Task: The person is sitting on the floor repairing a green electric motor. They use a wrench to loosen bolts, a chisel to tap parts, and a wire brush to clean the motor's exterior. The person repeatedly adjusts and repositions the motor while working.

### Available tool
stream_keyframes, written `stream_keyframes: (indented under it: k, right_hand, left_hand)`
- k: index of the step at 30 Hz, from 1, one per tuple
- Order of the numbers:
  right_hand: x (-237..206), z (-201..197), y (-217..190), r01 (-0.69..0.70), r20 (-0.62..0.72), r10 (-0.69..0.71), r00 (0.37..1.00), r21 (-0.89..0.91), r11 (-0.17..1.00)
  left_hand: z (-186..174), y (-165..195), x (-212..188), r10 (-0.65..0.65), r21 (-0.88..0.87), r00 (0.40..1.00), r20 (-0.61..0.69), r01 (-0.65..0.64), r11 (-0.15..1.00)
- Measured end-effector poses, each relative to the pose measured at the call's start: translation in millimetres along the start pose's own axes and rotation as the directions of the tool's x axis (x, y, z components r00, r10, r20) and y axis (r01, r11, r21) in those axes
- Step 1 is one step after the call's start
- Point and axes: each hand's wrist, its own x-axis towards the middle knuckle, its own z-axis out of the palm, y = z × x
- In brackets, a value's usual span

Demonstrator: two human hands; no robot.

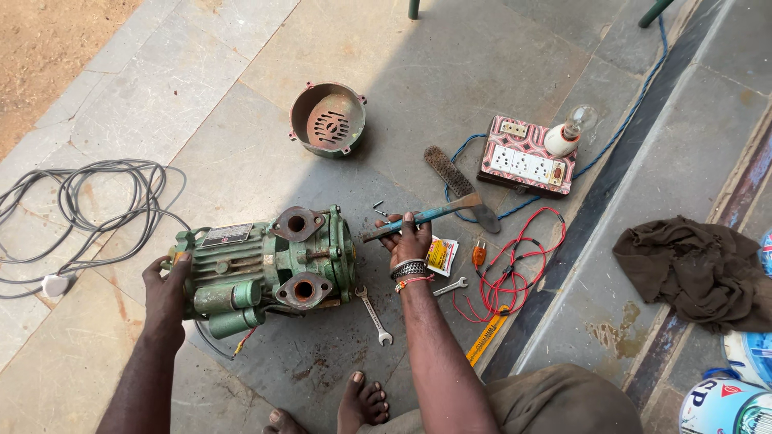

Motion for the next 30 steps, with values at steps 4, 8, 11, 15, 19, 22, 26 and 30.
stream_keyframes:
  k: [4, 8, 11, 15, 19, 22, 26, 30]
  right_hand:
    - [-7, -25, -18, 0.118, 0.070, -0.112, 0.991, -0.096, 0.988]
    - [-17, -36, -14, 0.157, 0.095, -0.139, 0.986, -0.217, 0.963]
    - [-22, -39, -12, 0.141, 0.132, -0.112, 0.985, -0.243, 0.960]
    - [-22, -40, -14, 0.109, 0.106, -0.086, 0.991, -0.238, 0.965]
    - [-20, -38, -10, 0.188, 0.156, -0.161, 0.975, -0.182, 0.965]
    - [-14, -45, -17, 0.256, 0.152, -0.238, 0.959, -0.106, 0.961]
    - [-8, -63, -51, 0.406, 0.074, -0.407, 0.910, 0.029, 0.913]
    - [-29, -55, -42, 0.503, -0.019, -0.503, 0.864, 0.073, 0.861]
  left_hand:
    - [-18, -15, -13, -0.057, -0.264, 0.997, 0.052, 0.068, 0.962]
    - [-5, -23, -24, -0.028, -0.433, 0.924, 0.382, 0.205, 0.878]
    - [-5, 3, -17, -0.212, -0.088, 0.934, 0.289, 0.246, 0.965]
    - [-43, 65, 3, -0.257, 0.289, 0.966, 0.024, 0.239, 0.927]
    - [-79, 90, 6, 0.300, -0.501, 0.929, -0.218, -0.370, 0.782]
    - [-69, 72, 4, 0.069, -0.160, 0.982, -0.175, -0.098, 0.982]
    - [-23, 26, -3, -0.290, 0.082, 0.957, 0.012, 0.288, 0.954]
    - [10, 0, -3, -0.120, -0.158, 0.991, -0.066, 0.108, 0.981]
